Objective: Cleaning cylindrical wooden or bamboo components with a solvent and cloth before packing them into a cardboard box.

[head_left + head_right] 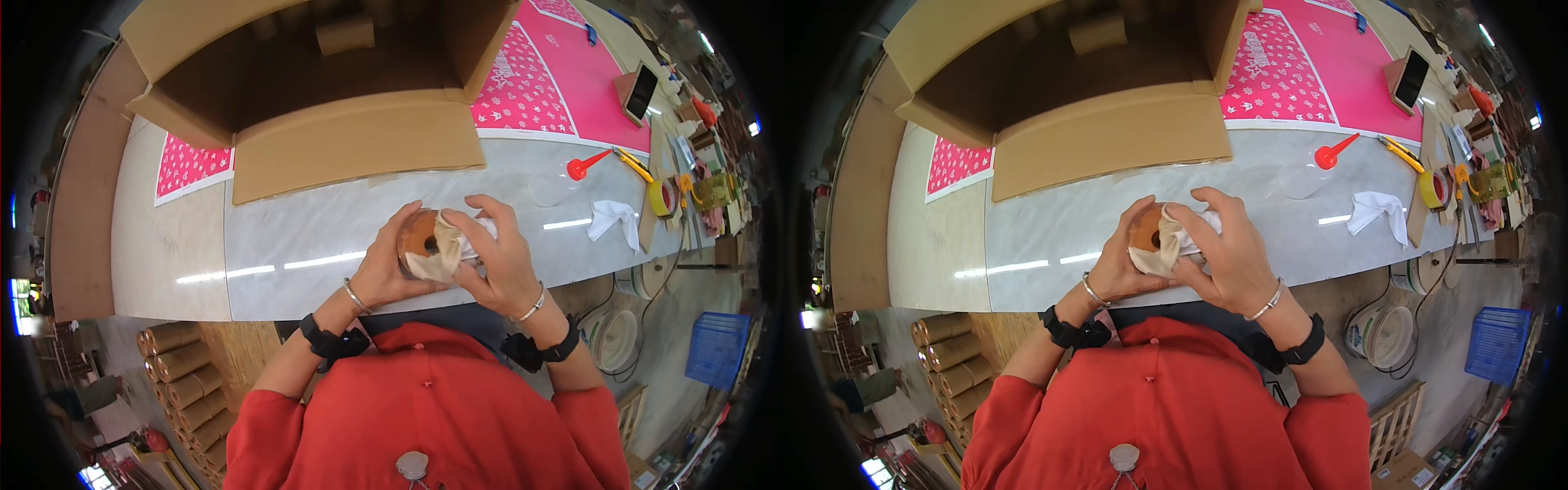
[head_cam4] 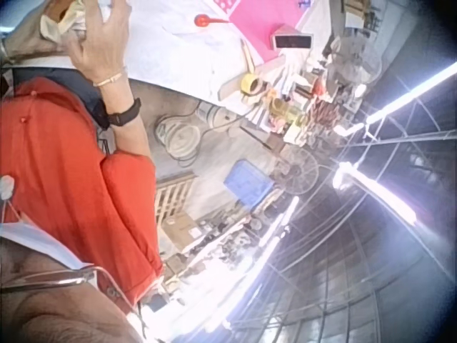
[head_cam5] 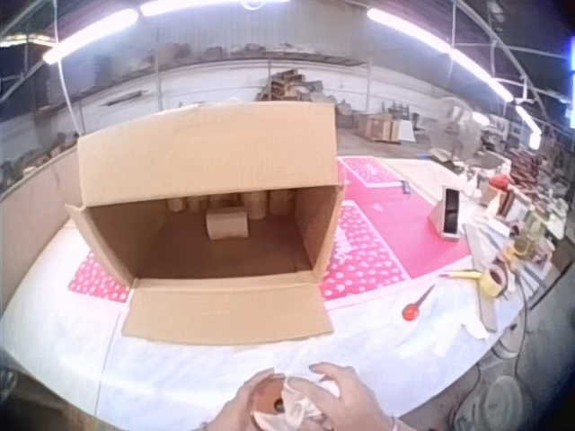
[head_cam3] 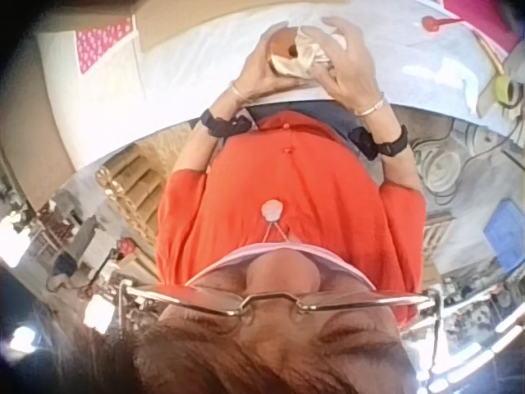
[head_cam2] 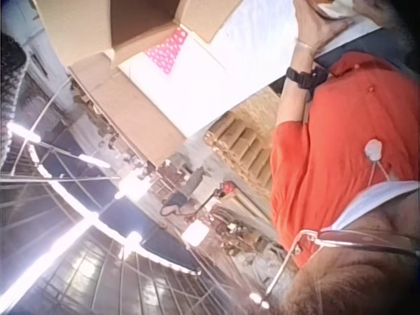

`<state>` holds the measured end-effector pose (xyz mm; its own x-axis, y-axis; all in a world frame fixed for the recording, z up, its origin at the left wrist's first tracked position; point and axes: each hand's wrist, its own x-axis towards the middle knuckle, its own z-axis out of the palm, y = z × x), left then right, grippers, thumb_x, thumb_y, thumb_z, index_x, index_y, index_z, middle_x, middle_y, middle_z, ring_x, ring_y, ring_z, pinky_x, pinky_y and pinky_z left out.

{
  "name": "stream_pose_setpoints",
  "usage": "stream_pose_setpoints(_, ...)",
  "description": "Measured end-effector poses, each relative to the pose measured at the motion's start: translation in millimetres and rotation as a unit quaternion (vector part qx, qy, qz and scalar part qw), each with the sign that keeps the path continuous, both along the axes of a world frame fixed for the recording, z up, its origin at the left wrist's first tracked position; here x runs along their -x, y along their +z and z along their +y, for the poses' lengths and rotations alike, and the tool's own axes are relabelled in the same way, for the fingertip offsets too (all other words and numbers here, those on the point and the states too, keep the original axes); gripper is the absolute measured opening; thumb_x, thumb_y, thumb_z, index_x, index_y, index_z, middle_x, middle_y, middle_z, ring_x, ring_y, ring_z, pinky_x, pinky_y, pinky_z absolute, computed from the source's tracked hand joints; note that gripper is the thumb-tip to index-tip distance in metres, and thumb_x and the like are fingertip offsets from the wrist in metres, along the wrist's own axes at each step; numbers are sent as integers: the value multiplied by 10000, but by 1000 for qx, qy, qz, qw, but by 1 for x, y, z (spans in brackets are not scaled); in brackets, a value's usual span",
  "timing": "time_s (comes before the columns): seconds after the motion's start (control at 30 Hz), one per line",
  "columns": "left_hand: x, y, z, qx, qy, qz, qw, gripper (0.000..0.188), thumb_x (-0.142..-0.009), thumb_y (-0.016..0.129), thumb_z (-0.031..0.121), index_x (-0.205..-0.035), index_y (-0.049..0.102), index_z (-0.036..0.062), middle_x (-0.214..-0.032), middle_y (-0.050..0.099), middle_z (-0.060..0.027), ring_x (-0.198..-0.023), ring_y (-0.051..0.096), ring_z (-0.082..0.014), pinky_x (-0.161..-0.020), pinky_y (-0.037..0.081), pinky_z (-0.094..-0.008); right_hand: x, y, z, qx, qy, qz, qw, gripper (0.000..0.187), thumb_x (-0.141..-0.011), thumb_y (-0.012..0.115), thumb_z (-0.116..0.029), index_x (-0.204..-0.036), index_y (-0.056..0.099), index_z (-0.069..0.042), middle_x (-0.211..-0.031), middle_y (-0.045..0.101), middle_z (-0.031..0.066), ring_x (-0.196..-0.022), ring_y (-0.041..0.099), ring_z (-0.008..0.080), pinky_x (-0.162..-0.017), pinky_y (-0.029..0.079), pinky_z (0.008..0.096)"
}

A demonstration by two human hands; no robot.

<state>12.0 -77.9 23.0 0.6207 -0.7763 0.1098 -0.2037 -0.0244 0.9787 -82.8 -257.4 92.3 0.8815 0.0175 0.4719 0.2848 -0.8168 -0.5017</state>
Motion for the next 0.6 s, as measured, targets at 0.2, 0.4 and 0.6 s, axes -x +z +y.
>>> stream_pose_setpoints(0.2,-2,-8,-1,14,3,-70,997,946,-563,873,220,-1326,333,74,-1250,502,-161,-1143,527,-305,-950,446,-373,5,4,5,67,28,39,997,438,-719,678,-164,-1126,576,-41,-1023,517,155,-871,529,318,-691,482,365)
stream_pose_setpoints(0.4,0,-21,-3,50,42,-146,987,926,-558,877,230,-1306,353,74,-1207,502,-159,-1098,524,-310,-903,452,-380,-34,6,33,100,138,-33,985,304,-708,650,-97,-1000,595,-32,-949,519,132,-813,537,295,-640,479,355)
stream_pose_setpoints(0.6,-1,-24,-4,46,46,-122,990,902,-576,857,282,-1293,365,40,-1190,506,-163,-1066,520,-341,-900,440,-388,-31,1,-16,53,-10,6,999,232,-711,631,-74,-939,598,-50,-887,520,122,-804,545,287,-643,487,350)
